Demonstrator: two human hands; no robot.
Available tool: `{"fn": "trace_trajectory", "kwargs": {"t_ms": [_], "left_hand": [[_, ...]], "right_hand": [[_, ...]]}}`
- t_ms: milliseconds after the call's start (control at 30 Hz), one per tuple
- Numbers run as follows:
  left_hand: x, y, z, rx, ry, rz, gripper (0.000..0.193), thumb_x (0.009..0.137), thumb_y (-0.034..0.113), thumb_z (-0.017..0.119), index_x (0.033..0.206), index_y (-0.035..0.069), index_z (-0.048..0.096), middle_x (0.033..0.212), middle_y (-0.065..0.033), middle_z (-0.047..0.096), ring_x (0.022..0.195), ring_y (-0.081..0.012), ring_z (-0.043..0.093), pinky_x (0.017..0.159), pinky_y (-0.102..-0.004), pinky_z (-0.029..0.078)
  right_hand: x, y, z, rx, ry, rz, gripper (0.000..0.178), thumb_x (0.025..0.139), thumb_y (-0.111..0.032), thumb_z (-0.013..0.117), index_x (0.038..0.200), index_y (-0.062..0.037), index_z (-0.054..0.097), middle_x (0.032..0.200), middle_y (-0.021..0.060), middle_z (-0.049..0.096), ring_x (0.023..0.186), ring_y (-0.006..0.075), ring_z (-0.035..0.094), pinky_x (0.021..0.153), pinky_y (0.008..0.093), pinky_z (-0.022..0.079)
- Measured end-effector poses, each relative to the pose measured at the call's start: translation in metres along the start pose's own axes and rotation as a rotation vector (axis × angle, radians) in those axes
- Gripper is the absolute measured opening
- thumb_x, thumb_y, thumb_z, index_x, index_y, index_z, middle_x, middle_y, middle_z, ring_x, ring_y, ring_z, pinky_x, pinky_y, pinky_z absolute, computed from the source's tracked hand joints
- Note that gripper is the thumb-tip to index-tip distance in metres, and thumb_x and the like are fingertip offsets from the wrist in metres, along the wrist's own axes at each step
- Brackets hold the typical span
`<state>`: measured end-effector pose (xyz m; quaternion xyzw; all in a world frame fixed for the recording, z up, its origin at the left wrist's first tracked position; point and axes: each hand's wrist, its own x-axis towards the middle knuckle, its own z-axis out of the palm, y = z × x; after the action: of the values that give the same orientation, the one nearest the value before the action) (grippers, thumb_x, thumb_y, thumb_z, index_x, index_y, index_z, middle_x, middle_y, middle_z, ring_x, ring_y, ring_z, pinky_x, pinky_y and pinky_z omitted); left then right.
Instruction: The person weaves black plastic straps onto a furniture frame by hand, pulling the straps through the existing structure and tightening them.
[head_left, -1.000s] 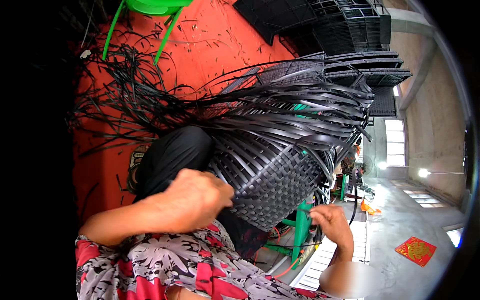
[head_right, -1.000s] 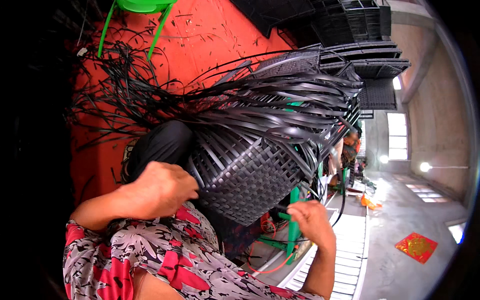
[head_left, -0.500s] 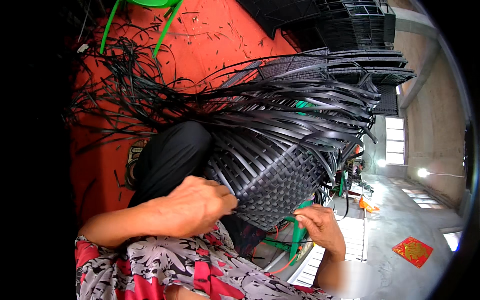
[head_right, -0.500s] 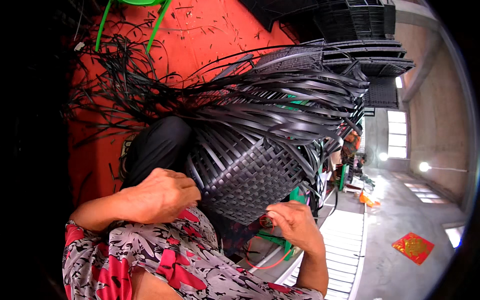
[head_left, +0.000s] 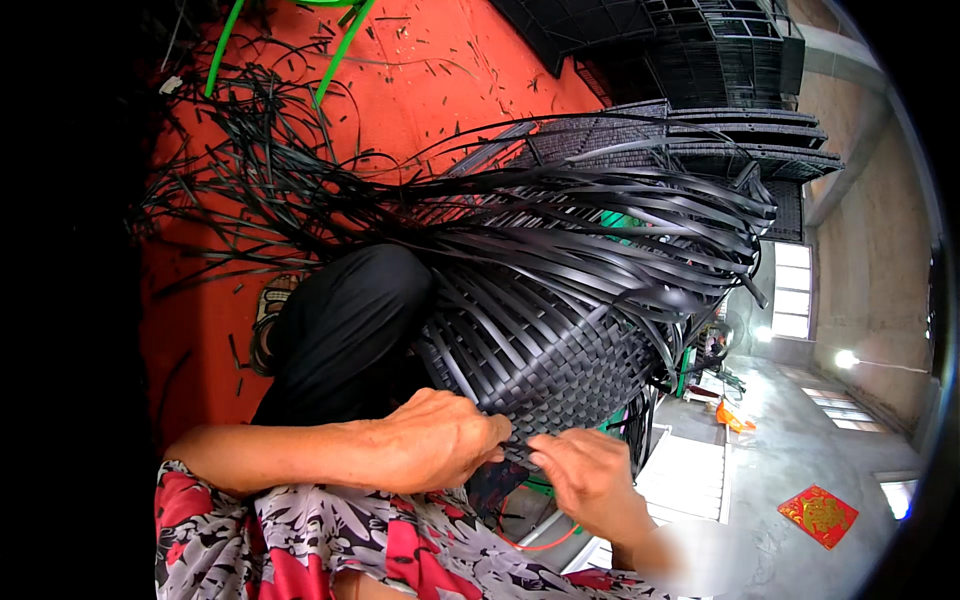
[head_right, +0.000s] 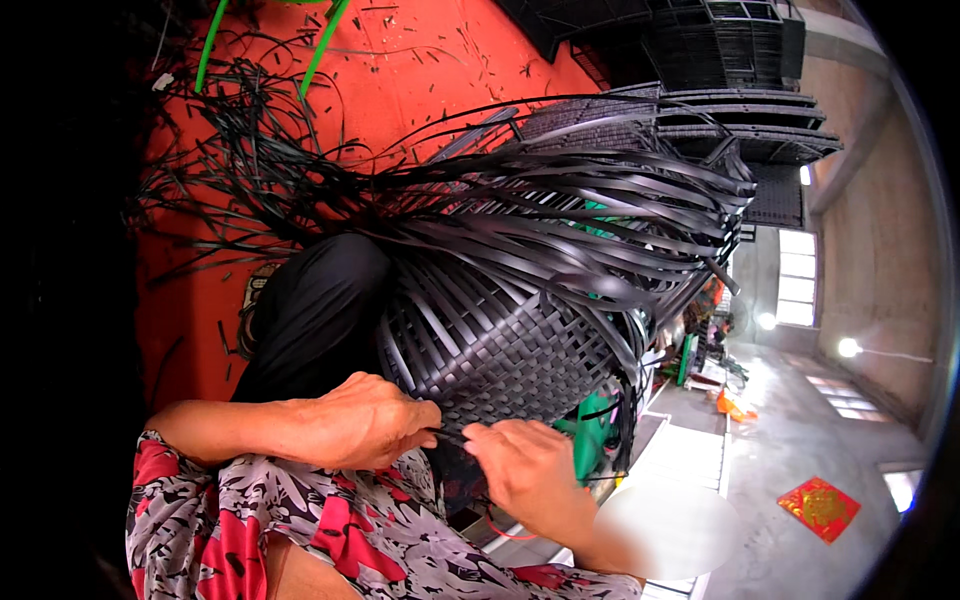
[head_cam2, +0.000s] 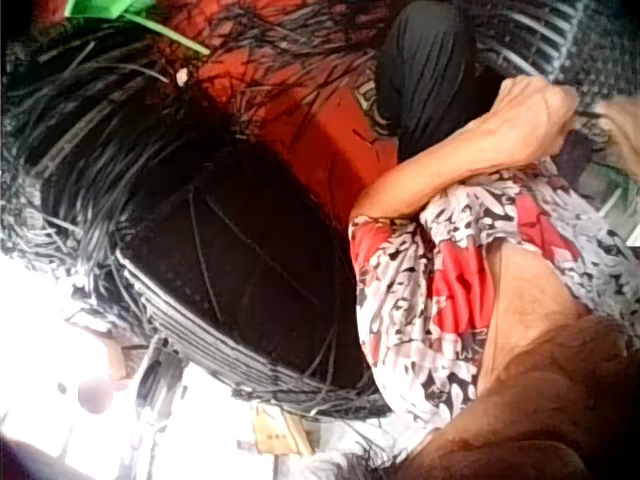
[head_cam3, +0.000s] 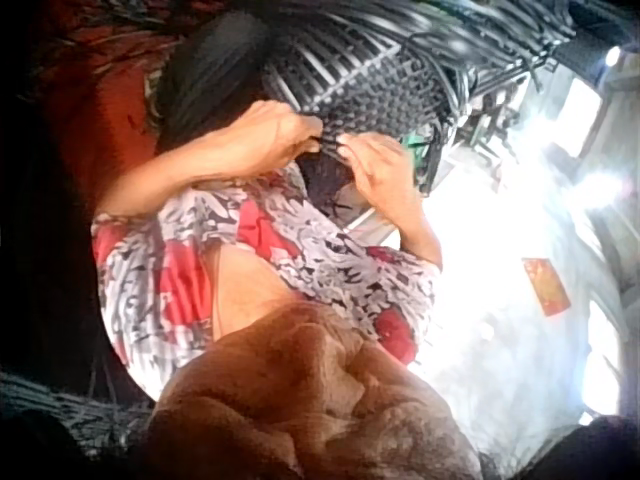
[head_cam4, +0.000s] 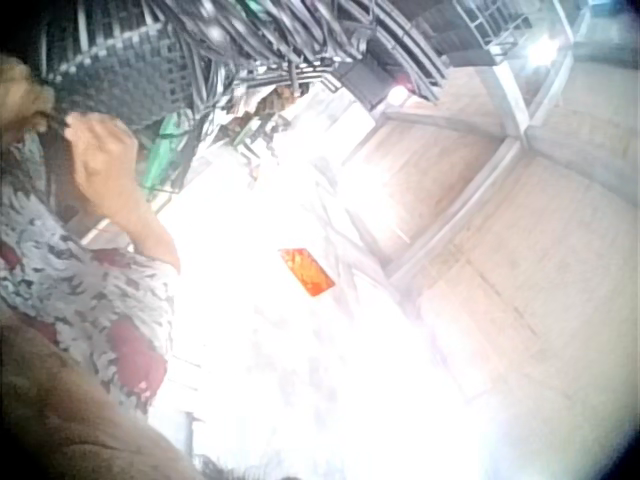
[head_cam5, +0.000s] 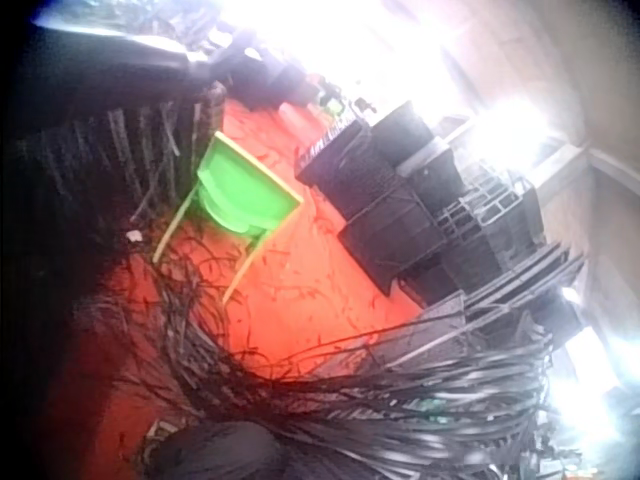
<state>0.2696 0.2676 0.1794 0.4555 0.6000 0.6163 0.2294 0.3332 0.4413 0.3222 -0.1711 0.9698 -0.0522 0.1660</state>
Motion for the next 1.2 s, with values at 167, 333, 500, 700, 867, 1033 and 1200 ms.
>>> {"fn": "trace_trajectory", "kwargs": {"t_ms": [167, 333, 500, 700, 867, 1033, 1200], "left_hand": [[-0.012, -0.010, -0.019, 0.066, -0.050, 0.007, 0.020, 0.073, 0.000, 0.064, 0.090, 0.000, 0.055, 0.074, -0.0172, 0.063, 0.072, -0.0395, 0.063, 0.058, -0.0457, 0.046], [0.003, -0.007, -0.013, -0.116, 0.009, 0.138, 0.011, 0.081, 0.002, 0.063, 0.086, -0.001, 0.054, 0.073, -0.0186, 0.062, 0.068, -0.0420, 0.060, 0.057, -0.0454, 0.045], [0.036, -0.036, -0.035, -0.096, 0.526, 0.256, 0.009, 0.086, 0.002, 0.062, 0.095, 0.000, 0.060, 0.088, -0.0152, 0.062, 0.085, -0.0339, 0.061, 0.070, -0.0411, 0.048], [0.081, -0.063, -0.024, 0.037, 0.710, 0.362, 0.020, 0.080, -0.004, 0.066, 0.098, 0.003, 0.062, 0.095, -0.0117, 0.061, 0.080, -0.0308, 0.056, 0.069, -0.0366, 0.047], [0.089, -0.063, -0.020, 0.116, 0.827, 0.360, 0.025, 0.074, -0.003, 0.069, 0.097, 0.004, 0.062, 0.084, -0.0093, 0.054, 0.078, -0.0301, 0.054, 0.067, -0.0385, 0.045], [0.086, -0.060, -0.019, 0.194, 0.763, 0.293, 0.020, 0.077, 0.004, 0.068, 0.097, 0.005, 0.063, 0.086, -0.0072, 0.053, 0.082, -0.0267, 0.050, 0.072, -0.0374, 0.040], [0.087, -0.057, -0.017, 0.208, 0.726, 0.243, 0.009, 0.083, 0.009, 0.065, 0.091, 0.006, 0.062, 0.087, -0.0064, 0.053, 0.085, -0.0253, 0.049, 0.076, -0.0370, 0.037]], "right_hand": [[0.004, 0.011, -0.016, -0.116, 0.039, 0.029, 0.021, 0.080, -0.004, 0.069, 0.100, -0.0009, 0.067, 0.084, 0.0142, 0.067, 0.072, 0.0302, 0.065, 0.062, 0.0405, 0.051], [0.018, 0.001, 0.011, -0.016, 0.070, -0.202, 0.037, 0.077, -0.001, 0.068, 0.113, 0.0024, 0.062, 0.086, 0.0110, 0.061, 0.070, 0.0240, 0.062, 0.054, 0.0327, 0.048], [0.018, -0.011, -0.037, -0.277, 0.117, -0.056, 0.051, 0.073, 0.003, 0.070, 0.123, 0.0043, 0.059, 0.073, 0.0112, 0.057, 0.056, 0.0239, 0.056, 0.052, 0.0363, 0.045], [0.035, 0.008, -0.056, -0.341, 0.270, -0.116, 0.040, 0.079, 0.011, 0.063, 0.118, 0.0053, 0.060, 0.081, 0.0165, 0.065, 0.064, 0.0264, 0.063, 0.058, 0.0323, 0.049], [0.059, 0.016, -0.060, -0.481, 0.306, -0.197, 0.053, 0.064, 0.008, 0.069, 0.115, -0.0074, 0.068, 0.085, 0.0110, 0.065, 0.062, 0.0217, 0.062, 0.052, 0.0292, 0.049], [0.071, 0.016, -0.072, -0.663, 0.215, -0.233, 0.055, 0.061, -0.002, 0.072, 0.115, -0.0106, 0.069, 0.078, 0.0072, 0.057, 0.060, 0.0188, 0.056, 0.050, 0.0291, 0.046], [0.076, -0.003, -0.080, -0.769, 0.052, -0.057, 0.050, 0.062, 0.001, 0.068, 0.110, -0.0129, 0.069, 0.071, 0.0052, 0.048, 0.057, 0.0207, 0.051, 0.048, 0.0328, 0.040]]}}
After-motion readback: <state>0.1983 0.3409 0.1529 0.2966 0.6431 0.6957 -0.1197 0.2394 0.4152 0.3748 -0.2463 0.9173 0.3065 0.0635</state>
